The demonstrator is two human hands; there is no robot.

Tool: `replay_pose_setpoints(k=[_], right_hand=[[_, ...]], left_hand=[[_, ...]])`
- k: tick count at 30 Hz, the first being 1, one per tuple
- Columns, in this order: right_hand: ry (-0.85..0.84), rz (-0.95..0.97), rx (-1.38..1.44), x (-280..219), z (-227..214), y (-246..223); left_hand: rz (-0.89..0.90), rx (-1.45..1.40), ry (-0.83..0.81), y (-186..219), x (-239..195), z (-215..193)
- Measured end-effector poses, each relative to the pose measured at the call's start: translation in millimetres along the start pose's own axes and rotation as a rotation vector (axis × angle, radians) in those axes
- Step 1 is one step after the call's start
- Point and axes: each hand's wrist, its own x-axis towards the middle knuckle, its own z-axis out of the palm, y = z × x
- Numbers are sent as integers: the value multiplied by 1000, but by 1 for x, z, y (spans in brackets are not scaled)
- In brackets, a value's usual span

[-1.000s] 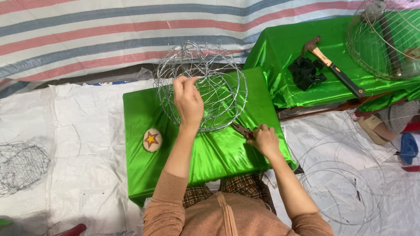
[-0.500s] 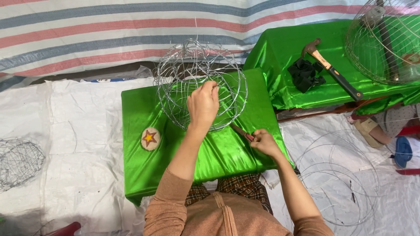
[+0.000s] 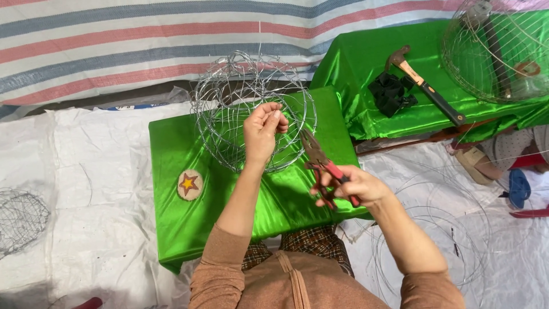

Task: The person assembles a wire mesh basket by hand and using pliers to twist and cut metal wire segments.

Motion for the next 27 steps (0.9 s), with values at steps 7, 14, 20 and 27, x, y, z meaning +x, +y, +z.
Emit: replay_pose_setpoints(k=[7, 14, 20, 27], right_hand=[[24, 18, 104, 48, 44, -47], [-39, -26, 209, 54, 38, -43], [-128, -14, 312, 54, 42, -43], [-228, 13, 331, 58, 25, -32]], left_hand=[[47, 99, -65, -2, -6, -5], [33, 40, -61, -7, -3, -10], [52, -41, -61, -9, -5, -8], [49, -85, -76, -8, -6, -9]])
